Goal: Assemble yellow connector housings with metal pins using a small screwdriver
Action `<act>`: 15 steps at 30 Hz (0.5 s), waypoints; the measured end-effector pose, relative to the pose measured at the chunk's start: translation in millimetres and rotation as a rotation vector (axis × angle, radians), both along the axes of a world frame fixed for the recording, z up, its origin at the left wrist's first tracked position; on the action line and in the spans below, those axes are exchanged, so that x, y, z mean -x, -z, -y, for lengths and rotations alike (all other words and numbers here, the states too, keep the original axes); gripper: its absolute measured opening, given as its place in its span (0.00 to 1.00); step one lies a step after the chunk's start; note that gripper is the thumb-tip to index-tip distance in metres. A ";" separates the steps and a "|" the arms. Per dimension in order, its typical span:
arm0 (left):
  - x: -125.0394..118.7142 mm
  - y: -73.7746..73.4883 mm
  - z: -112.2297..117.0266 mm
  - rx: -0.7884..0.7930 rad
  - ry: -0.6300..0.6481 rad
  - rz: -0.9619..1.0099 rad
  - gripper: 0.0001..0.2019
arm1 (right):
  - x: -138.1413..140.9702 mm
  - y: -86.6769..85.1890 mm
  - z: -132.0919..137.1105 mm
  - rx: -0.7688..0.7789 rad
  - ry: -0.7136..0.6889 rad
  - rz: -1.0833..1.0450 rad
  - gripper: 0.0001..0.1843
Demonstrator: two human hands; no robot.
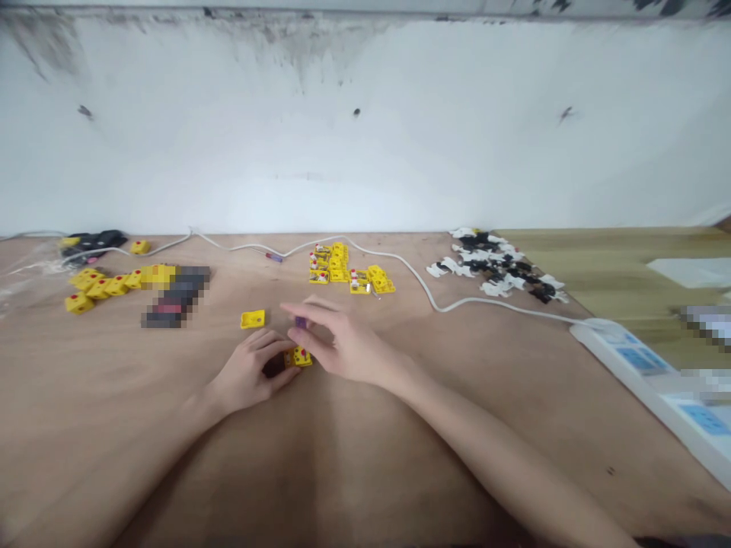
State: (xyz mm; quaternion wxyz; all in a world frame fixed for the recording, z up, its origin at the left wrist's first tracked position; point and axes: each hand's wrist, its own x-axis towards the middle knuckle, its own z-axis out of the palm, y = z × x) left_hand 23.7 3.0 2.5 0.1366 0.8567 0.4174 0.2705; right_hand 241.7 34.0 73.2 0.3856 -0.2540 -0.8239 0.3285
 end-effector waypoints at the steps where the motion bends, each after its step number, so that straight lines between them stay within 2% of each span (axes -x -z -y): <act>1: 0.0 0.0 0.0 0.003 0.000 0.001 0.13 | 0.3 0.9 -0.3 0.035 -0.022 0.006 0.18; 3: 0.2 0.2 0.1 0.008 0.003 0.006 0.14 | 0.6 2.6 -1.5 0.039 -0.019 -0.029 0.16; 5: 0.5 0.8 0.2 0.010 0.004 0.011 0.15 | 0.4 3.0 -2.5 -0.037 0.023 -0.066 0.12; 10: 0.5 1.7 0.3 0.004 0.002 0.006 0.14 | 0.1 -2.3 -1.1 -0.031 -0.115 -0.014 0.17; 13: 0.3 0.9 0.1 0.006 0.004 0.005 0.13 | 0.8 -3.8 0.0 -0.072 -0.056 -0.031 0.15; 15: 0.2 0.2 0.1 0.004 0.004 0.009 0.13 | 1.1 -2.3 -0.5 -0.037 -0.082 0.001 0.18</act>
